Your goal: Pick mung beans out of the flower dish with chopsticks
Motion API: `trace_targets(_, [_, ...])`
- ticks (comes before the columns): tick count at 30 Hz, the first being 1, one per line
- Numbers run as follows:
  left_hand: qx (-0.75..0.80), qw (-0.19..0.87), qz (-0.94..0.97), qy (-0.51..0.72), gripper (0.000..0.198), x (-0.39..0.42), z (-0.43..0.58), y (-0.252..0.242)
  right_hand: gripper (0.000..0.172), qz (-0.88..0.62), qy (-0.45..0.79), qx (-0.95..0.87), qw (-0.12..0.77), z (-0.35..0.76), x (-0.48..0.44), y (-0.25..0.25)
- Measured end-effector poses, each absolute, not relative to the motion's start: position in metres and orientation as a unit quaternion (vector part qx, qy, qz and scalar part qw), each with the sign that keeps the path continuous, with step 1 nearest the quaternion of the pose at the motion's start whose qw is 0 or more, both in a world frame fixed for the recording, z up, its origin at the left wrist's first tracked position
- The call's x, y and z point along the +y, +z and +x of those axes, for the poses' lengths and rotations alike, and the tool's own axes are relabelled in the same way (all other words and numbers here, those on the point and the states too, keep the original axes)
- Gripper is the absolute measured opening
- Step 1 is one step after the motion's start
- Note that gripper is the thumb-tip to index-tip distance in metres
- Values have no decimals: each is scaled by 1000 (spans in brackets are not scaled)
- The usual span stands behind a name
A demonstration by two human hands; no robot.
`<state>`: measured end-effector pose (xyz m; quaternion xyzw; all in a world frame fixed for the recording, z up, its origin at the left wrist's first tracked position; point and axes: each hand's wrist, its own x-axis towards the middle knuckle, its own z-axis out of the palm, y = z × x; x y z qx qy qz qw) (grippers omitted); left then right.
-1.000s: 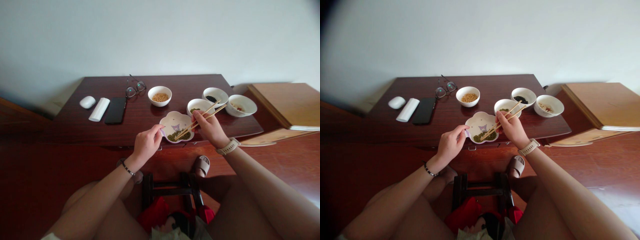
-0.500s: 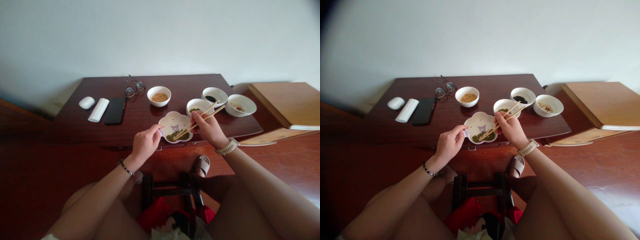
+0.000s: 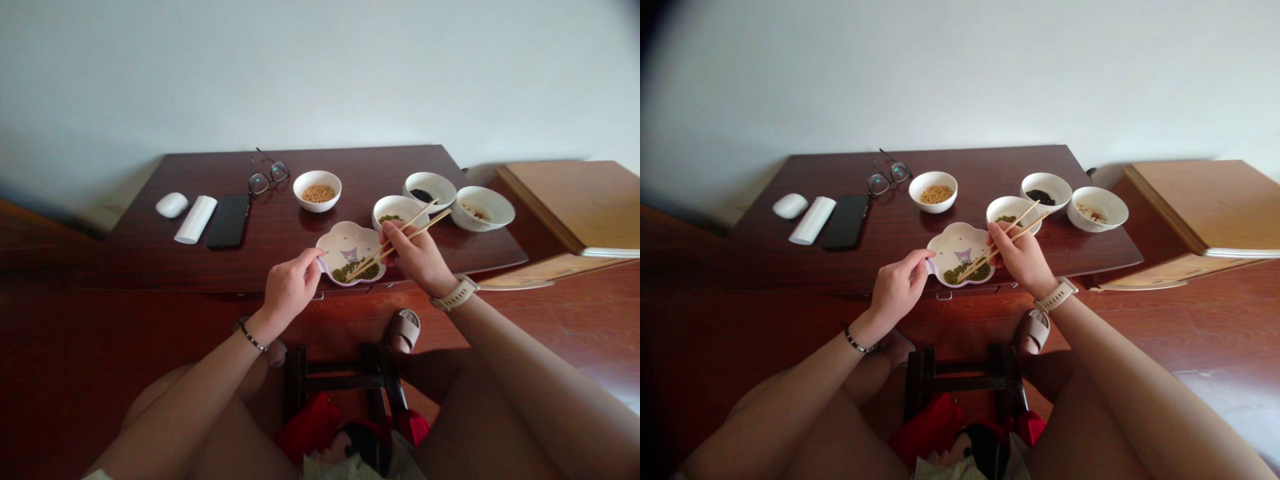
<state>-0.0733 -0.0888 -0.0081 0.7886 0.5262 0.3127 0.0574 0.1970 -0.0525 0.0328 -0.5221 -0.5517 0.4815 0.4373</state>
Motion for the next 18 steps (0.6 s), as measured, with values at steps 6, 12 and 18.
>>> trace_targets(6, [524, 62, 790, 312, 29, -88, -74, -9, 48, -519, 458, -577, 434, 196, -53, 32])
trace_targets(12, [525, 57, 790, 313, 29, -89, -74, -9, 50, -520, 459, -576, 432, 196, -54, 34])
trace_targets(18, [519, 62, 793, 314, 29, -89, -74, -10, 52, -515, 464, -576, 433, 196, -54, 34])
